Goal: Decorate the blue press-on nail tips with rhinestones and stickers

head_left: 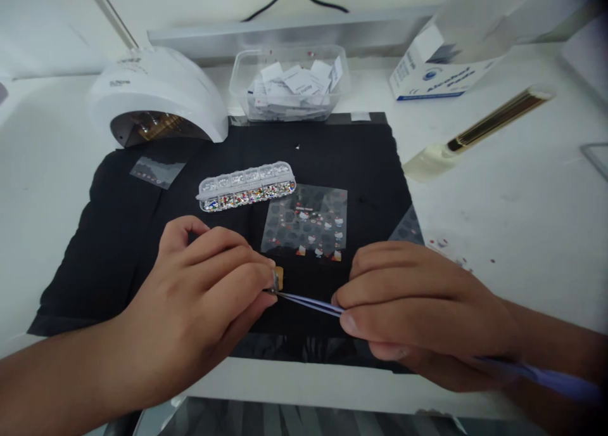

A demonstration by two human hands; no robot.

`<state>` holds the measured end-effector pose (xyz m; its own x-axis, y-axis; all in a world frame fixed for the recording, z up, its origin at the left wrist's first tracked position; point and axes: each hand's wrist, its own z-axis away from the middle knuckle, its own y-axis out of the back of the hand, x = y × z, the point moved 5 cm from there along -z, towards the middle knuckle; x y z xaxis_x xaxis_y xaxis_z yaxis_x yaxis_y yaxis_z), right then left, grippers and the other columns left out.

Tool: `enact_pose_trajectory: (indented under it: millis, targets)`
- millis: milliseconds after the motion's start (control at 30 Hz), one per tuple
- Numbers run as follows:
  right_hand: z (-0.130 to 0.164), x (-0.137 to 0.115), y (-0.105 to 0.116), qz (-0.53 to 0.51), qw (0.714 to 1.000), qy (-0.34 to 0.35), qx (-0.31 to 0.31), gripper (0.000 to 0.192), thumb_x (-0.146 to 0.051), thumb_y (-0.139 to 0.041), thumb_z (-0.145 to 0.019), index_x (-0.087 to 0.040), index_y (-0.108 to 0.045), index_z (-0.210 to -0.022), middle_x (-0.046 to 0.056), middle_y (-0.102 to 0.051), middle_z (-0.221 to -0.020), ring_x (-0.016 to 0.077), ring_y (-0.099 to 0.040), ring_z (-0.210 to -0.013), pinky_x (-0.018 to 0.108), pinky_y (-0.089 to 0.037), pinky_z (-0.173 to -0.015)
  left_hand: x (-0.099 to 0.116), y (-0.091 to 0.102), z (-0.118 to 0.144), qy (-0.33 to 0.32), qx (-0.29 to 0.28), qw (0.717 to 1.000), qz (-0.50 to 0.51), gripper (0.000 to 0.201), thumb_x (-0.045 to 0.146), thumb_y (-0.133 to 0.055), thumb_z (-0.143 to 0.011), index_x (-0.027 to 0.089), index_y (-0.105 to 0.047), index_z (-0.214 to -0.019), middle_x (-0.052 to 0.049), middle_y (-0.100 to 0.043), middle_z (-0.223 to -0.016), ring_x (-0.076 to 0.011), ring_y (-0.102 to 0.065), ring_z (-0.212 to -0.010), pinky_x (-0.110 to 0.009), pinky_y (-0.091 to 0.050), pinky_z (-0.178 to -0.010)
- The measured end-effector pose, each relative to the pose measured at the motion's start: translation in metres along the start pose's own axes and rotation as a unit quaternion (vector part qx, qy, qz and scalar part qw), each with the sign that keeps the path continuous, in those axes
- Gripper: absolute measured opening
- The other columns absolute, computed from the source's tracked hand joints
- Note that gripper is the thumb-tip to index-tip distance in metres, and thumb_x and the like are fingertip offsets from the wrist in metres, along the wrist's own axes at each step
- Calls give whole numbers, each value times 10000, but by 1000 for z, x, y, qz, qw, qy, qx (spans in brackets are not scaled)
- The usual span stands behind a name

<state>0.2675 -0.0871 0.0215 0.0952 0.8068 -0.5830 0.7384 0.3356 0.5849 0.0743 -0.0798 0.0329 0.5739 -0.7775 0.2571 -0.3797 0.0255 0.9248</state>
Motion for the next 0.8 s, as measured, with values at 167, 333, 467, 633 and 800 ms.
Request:
enact_pose_trajectory:
  millis: [167, 333, 467, 633, 800]
  targets:
    - [0, 0, 0, 2, 1000, 1, 10, 250, -235, -435, -1014, -107, -636, -941, 78, -732, -873, 153, -624, -764, 329, -534, -715, 0, 0, 0, 0, -2, 1000, 0, 45, 184, -604, -931, 199, -578, -965, 0, -748, -986, -238, -657, -930, -503, -366, -822]
    - [1, 1, -1, -4, 1000, 13, 6, 254, -235, -441, -1012, -98, -639, -931, 88, -721, -869, 153, -620, -738, 324, -517, -675, 0, 0, 0, -3, -1, 1000, -6, 44, 193, -604, -934, 204, -580, -969, 0, -748, -977, -234, -658, -924, -496, -364, -823]
    - [1, 1, -1, 11, 1000, 5, -3, 258, -239, -418, -1021, -106, -631, -958, 89, -718, -881, 154, -633, -755, 328, -526, -679, 0, 0, 0, -2, 1, 1000, -10, 38, 198, -593, -938, 210, -582, -972, 1, -749, -973, -238, -659, -923, -499, -364, -831]
    - [0, 0, -1, 18, 1000, 8, 1, 262, -246, -417, -1024, -113, -627, -940, 80, -721, -882, 145, -625, -768, 324, -535, -698, -1, 0, 1, -4, 2, 1000, -5, 46, 198, -600, -936, 206, -580, -977, -4, -749, -992, -241, -654, -940, -510, -363, -838]
    - [0, 2, -1, 11, 1000, -1, -4, 263, -240, -418, -1026, -102, -632, -961, 81, -726, -889, 141, -630, -780, 321, -536, -708, 0, -1, 0, -3, -5, 1000, -4, 77, 201, -623, -928, 201, -582, -993, -5, -746, -986, -232, -646, -932, -503, -367, -821]
